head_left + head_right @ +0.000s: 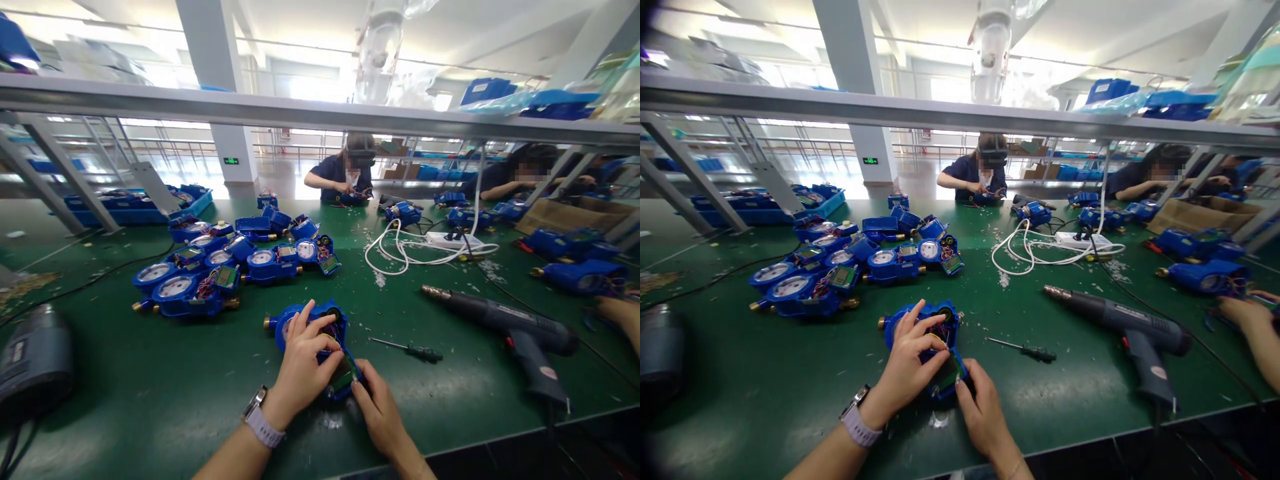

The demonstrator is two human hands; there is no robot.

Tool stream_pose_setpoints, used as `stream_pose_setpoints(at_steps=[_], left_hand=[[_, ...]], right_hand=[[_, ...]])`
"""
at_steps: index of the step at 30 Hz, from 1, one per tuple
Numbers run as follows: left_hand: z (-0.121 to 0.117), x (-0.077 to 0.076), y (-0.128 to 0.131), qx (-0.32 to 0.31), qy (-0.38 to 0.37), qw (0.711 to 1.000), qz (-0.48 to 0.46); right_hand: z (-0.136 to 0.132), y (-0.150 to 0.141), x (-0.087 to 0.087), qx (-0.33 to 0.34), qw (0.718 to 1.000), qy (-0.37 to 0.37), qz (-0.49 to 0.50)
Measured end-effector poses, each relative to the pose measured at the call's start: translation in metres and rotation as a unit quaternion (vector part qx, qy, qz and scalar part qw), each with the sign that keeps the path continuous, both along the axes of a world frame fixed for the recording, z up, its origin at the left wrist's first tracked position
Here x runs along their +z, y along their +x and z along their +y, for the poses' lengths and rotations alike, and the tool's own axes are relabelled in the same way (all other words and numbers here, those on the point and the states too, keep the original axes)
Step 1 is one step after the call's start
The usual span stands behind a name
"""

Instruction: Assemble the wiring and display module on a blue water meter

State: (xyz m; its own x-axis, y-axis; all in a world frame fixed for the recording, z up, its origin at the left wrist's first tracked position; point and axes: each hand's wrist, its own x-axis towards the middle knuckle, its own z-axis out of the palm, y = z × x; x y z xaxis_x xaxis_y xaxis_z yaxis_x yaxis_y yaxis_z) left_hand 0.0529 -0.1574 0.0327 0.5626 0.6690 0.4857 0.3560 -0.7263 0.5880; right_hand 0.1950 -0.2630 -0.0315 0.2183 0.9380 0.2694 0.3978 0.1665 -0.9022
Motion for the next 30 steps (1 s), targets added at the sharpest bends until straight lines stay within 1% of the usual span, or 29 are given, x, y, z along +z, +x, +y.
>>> stream_pose_setpoints(at_steps=[8,14,19,21,23,26,28,29,30], left_hand=[[0.001,-0.005,-0.003,0.026,0.051,0.998,0.015],[0.013,-0.016,-0.01,0.033,0.125,0.988,0.084],[0.022,-0.024,-0.015,0.022,0.149,0.983,0.109],[0.027,-0.024,-0.018,0.024,0.146,0.983,0.108],[0.033,-0.022,-0.023,0.04,0.138,0.986,0.09],[0.041,-0.016,-0.041,0.09,0.109,0.99,0.019],[0.04,-0.015,-0.056,0.117,0.059,0.99,-0.046],[0.036,-0.016,-0.062,0.118,0.02,0.99,-0.071],[0.032,-0.019,-0.067,0.102,-0.029,0.991,-0.078]], right_hand=[[0.001,-0.004,-0.002,0.011,1.0,0.004,-0.007],[0.007,-0.003,-0.008,0.011,0.999,0.032,-0.023],[0.013,-0.001,-0.017,0.018,0.998,0.05,-0.037],[0.015,0.0,-0.021,0.022,0.998,0.053,-0.037],[0.016,0.003,-0.024,0.022,0.998,0.053,-0.032],[0.018,0.008,-0.028,0.015,0.998,0.062,-0.022],[0.02,0.011,-0.031,0.005,0.998,0.068,-0.015],[0.02,0.012,-0.033,0.002,0.998,0.068,-0.01],[0.021,0.013,-0.035,-0.002,0.998,0.064,-0.004]])
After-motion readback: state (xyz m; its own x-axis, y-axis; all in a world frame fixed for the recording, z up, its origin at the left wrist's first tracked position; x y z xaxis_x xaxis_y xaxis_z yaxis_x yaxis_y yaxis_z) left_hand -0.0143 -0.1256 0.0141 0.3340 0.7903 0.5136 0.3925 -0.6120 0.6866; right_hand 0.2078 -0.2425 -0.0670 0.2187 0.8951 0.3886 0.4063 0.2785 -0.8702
